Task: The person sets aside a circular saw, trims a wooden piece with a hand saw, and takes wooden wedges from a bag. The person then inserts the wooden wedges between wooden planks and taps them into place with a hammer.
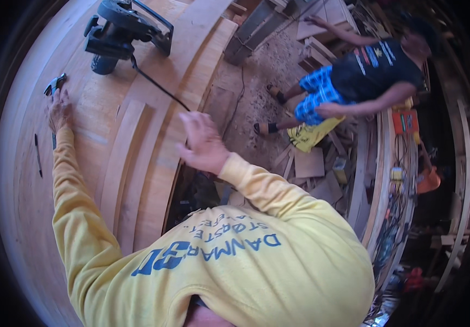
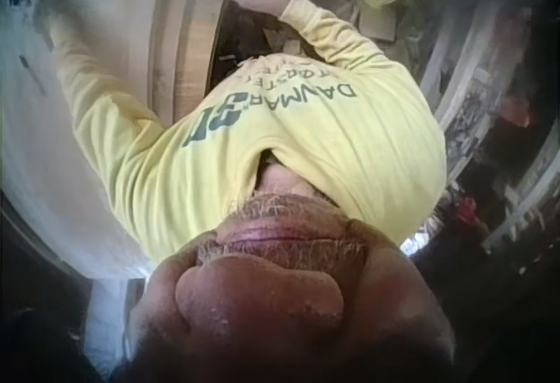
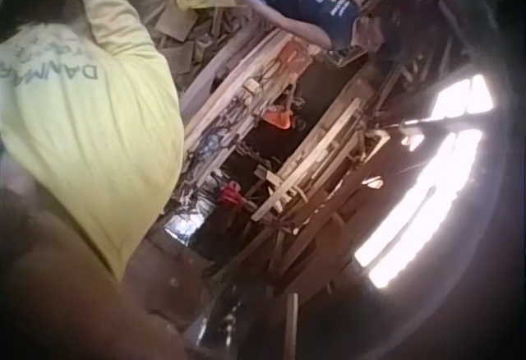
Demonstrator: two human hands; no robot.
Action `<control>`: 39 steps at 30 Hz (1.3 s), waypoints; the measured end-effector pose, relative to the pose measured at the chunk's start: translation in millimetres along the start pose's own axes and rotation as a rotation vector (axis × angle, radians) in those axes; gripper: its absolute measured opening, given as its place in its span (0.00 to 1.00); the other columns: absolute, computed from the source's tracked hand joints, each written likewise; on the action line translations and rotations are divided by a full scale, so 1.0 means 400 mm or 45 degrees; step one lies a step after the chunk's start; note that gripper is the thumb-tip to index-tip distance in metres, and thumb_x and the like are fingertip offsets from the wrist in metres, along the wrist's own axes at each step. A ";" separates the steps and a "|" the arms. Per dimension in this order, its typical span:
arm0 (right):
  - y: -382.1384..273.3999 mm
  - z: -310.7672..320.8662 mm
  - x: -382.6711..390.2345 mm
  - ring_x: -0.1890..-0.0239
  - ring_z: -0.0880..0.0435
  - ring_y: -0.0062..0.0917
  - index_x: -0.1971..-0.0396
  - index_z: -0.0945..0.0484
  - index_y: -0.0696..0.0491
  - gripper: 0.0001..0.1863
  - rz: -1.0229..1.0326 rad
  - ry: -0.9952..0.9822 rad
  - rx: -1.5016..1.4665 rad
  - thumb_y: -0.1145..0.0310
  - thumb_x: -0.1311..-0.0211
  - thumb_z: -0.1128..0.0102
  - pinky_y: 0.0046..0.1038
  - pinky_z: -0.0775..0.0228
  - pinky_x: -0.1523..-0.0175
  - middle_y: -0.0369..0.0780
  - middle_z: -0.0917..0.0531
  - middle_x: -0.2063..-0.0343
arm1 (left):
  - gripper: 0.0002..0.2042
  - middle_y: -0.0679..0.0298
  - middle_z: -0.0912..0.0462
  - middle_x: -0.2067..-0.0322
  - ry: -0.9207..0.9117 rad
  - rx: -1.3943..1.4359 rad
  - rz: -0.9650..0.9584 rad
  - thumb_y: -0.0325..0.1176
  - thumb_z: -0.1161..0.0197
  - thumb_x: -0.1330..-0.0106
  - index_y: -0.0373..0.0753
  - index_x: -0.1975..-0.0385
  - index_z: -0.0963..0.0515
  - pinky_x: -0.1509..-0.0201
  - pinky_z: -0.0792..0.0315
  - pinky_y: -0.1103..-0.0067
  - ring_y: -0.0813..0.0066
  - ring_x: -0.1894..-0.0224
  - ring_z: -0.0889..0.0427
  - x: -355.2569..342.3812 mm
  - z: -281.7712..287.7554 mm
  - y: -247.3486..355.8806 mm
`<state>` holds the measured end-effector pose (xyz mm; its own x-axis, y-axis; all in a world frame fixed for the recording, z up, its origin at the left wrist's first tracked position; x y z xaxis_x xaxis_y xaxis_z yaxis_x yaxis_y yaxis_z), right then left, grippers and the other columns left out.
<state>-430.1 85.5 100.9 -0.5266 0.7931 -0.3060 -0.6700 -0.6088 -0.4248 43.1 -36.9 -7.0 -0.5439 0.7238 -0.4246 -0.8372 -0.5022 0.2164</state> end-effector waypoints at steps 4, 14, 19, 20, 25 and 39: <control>0.139 -0.050 0.461 0.43 0.29 0.50 0.44 0.32 0.61 0.33 -0.628 -0.559 0.109 0.60 0.50 0.38 0.43 0.34 0.39 0.53 0.27 0.49 | 0.26 0.55 0.28 0.38 0.084 0.090 -0.261 0.54 0.48 0.30 0.49 0.37 0.28 0.35 0.35 0.63 0.55 0.35 0.31 0.020 0.006 -0.050; 0.353 -0.263 0.800 0.45 0.21 0.44 0.47 0.31 0.64 0.32 -1.174 -0.368 -0.418 0.63 0.51 0.35 0.37 0.28 0.42 0.56 0.21 0.51 | 0.23 0.53 0.24 0.41 -0.077 0.574 -0.687 0.49 0.42 0.32 0.45 0.42 0.24 0.27 0.48 0.64 0.53 0.36 0.31 0.482 0.253 0.023; 0.428 -0.488 0.423 0.45 0.21 0.39 0.42 0.32 0.63 0.34 -0.825 0.165 -0.313 0.66 0.49 0.30 0.34 0.29 0.41 0.52 0.21 0.48 | 0.34 0.50 0.37 0.32 -0.033 0.614 -0.550 0.60 0.46 0.33 0.49 0.31 0.36 0.25 0.55 0.63 0.47 0.28 0.46 0.532 0.238 -0.080; 0.434 -0.496 0.393 0.45 0.21 0.39 0.42 0.32 0.63 0.34 -0.833 0.148 -0.305 0.66 0.49 0.30 0.34 0.29 0.41 0.52 0.21 0.48 | 0.34 0.50 0.37 0.32 -0.049 0.618 -0.539 0.60 0.46 0.33 0.49 0.31 0.36 0.25 0.55 0.63 0.47 0.28 0.46 0.546 0.238 -0.046; 0.433 -0.578 0.330 0.53 0.19 0.35 0.41 0.33 0.59 0.31 -1.309 0.152 -1.295 0.69 0.45 0.33 0.33 0.26 0.48 0.49 0.20 0.52 | 0.39 0.51 0.38 0.31 -0.141 0.565 -0.375 0.65 0.45 0.38 0.48 0.30 0.37 0.25 0.54 0.62 0.48 0.26 0.49 0.557 0.232 -0.072; 0.247 -0.449 0.440 0.79 0.27 0.18 0.63 0.25 0.55 0.11 -1.204 0.078 -1.093 0.62 0.33 0.44 0.23 0.36 0.76 0.35 0.22 0.75 | 0.41 0.52 0.32 0.34 -0.251 0.496 -0.351 0.60 0.38 0.38 0.46 0.29 0.41 0.27 0.47 0.66 0.53 0.30 0.40 0.549 0.261 -0.108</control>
<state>-495.0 168.5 -147.9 0.0081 0.9224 0.3862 -0.2057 0.3795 -0.9020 -46.1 193.1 -17.9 -0.2691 0.8988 -0.3461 -0.8894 -0.0939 0.4474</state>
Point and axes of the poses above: each hand's wrist, its own x-axis away from the middle knuckle, its own z-axis out of the back of the hand, y = z × x, the point moved 5 cm from there along -x, towards the middle knuckle
